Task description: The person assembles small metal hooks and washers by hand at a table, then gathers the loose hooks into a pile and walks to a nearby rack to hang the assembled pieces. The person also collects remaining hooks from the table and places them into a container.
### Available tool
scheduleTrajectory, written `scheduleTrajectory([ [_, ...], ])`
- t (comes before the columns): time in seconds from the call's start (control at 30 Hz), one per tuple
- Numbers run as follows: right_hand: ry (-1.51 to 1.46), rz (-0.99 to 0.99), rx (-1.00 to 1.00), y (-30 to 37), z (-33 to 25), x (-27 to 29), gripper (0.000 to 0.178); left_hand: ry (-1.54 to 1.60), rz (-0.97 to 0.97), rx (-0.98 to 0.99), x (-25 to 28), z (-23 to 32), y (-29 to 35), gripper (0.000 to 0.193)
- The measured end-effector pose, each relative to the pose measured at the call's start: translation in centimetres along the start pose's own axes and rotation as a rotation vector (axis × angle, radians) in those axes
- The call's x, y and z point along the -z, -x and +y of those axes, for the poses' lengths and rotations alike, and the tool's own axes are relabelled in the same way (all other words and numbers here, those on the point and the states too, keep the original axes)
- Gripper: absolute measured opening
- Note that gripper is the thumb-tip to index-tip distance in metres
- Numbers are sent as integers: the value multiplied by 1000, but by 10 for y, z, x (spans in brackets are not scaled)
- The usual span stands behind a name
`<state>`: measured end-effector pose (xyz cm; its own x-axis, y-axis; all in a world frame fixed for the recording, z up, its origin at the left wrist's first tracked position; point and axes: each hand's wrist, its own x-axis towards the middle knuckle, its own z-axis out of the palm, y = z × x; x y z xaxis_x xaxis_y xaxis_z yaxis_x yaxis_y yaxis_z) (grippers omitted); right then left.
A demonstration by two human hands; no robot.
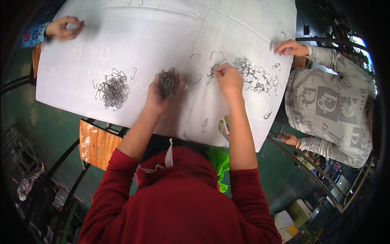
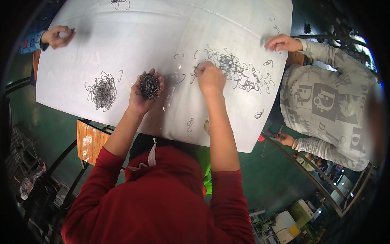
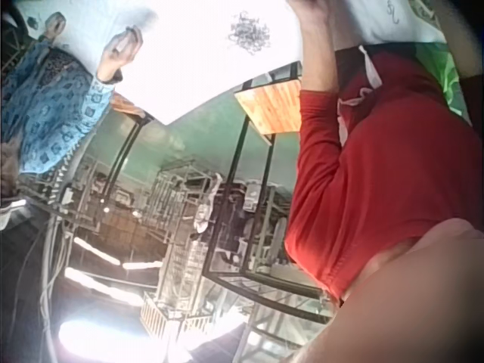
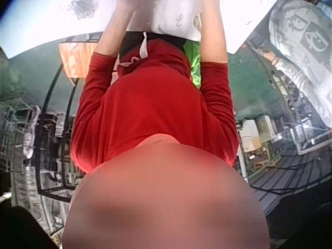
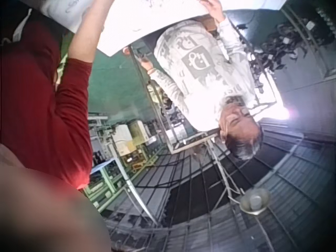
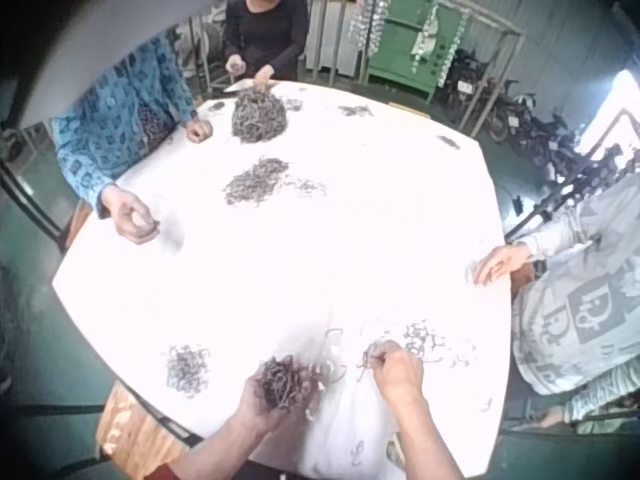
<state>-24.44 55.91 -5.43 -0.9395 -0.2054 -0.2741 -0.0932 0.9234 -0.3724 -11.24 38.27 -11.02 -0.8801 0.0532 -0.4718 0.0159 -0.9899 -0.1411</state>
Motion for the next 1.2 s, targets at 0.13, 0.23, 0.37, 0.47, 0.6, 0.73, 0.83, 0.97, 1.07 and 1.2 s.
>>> scheduleTrajectory([
  [0.13, -387, -22, 32, 19, -16, 5, 17, -89, 51, -9, -5, -2, -2, 30],
  [0.23, -618, -99, 188, 50, -36, -10, 17, -234, 110, -75, -8, -10, -2, 31],
  [0.37, -514, 114, 280, 38, -10, -10, 13, -49, 58, 44, -9, -17, -8, 32],
  [0.47, 12, 213, 259, 8, 43, 12, 15, 78, 0, 110, -9, -19, -8, 32],
  [0.6, 200, 95, 485, -12, 78, 12, 16, 72, 58, 77, -12, -21, -6, 31],
  [0.73, 62, 19, 451, -18, 92, 6, 13, 73, 54, 80, -14, -21, -5, 32],
  [0.83, -631, -157, -10, -21, 93, 16, 15, 9, 69, 76, -13, -20, -7, 33],
  [0.97, -1090, -241, -420, -2, 61, 28, 19, 13, 45, 114, -11, -25, -14, 35],
  [1.07, -1041, -433, -139, 34, 15, 18, 17, -119, 144, 91, -11, -35, -18, 37],
  [1.2, -729, -244, 56, 37, 0, 2, 26, -142, 60, 139, -10, -40, -24, 39],
])
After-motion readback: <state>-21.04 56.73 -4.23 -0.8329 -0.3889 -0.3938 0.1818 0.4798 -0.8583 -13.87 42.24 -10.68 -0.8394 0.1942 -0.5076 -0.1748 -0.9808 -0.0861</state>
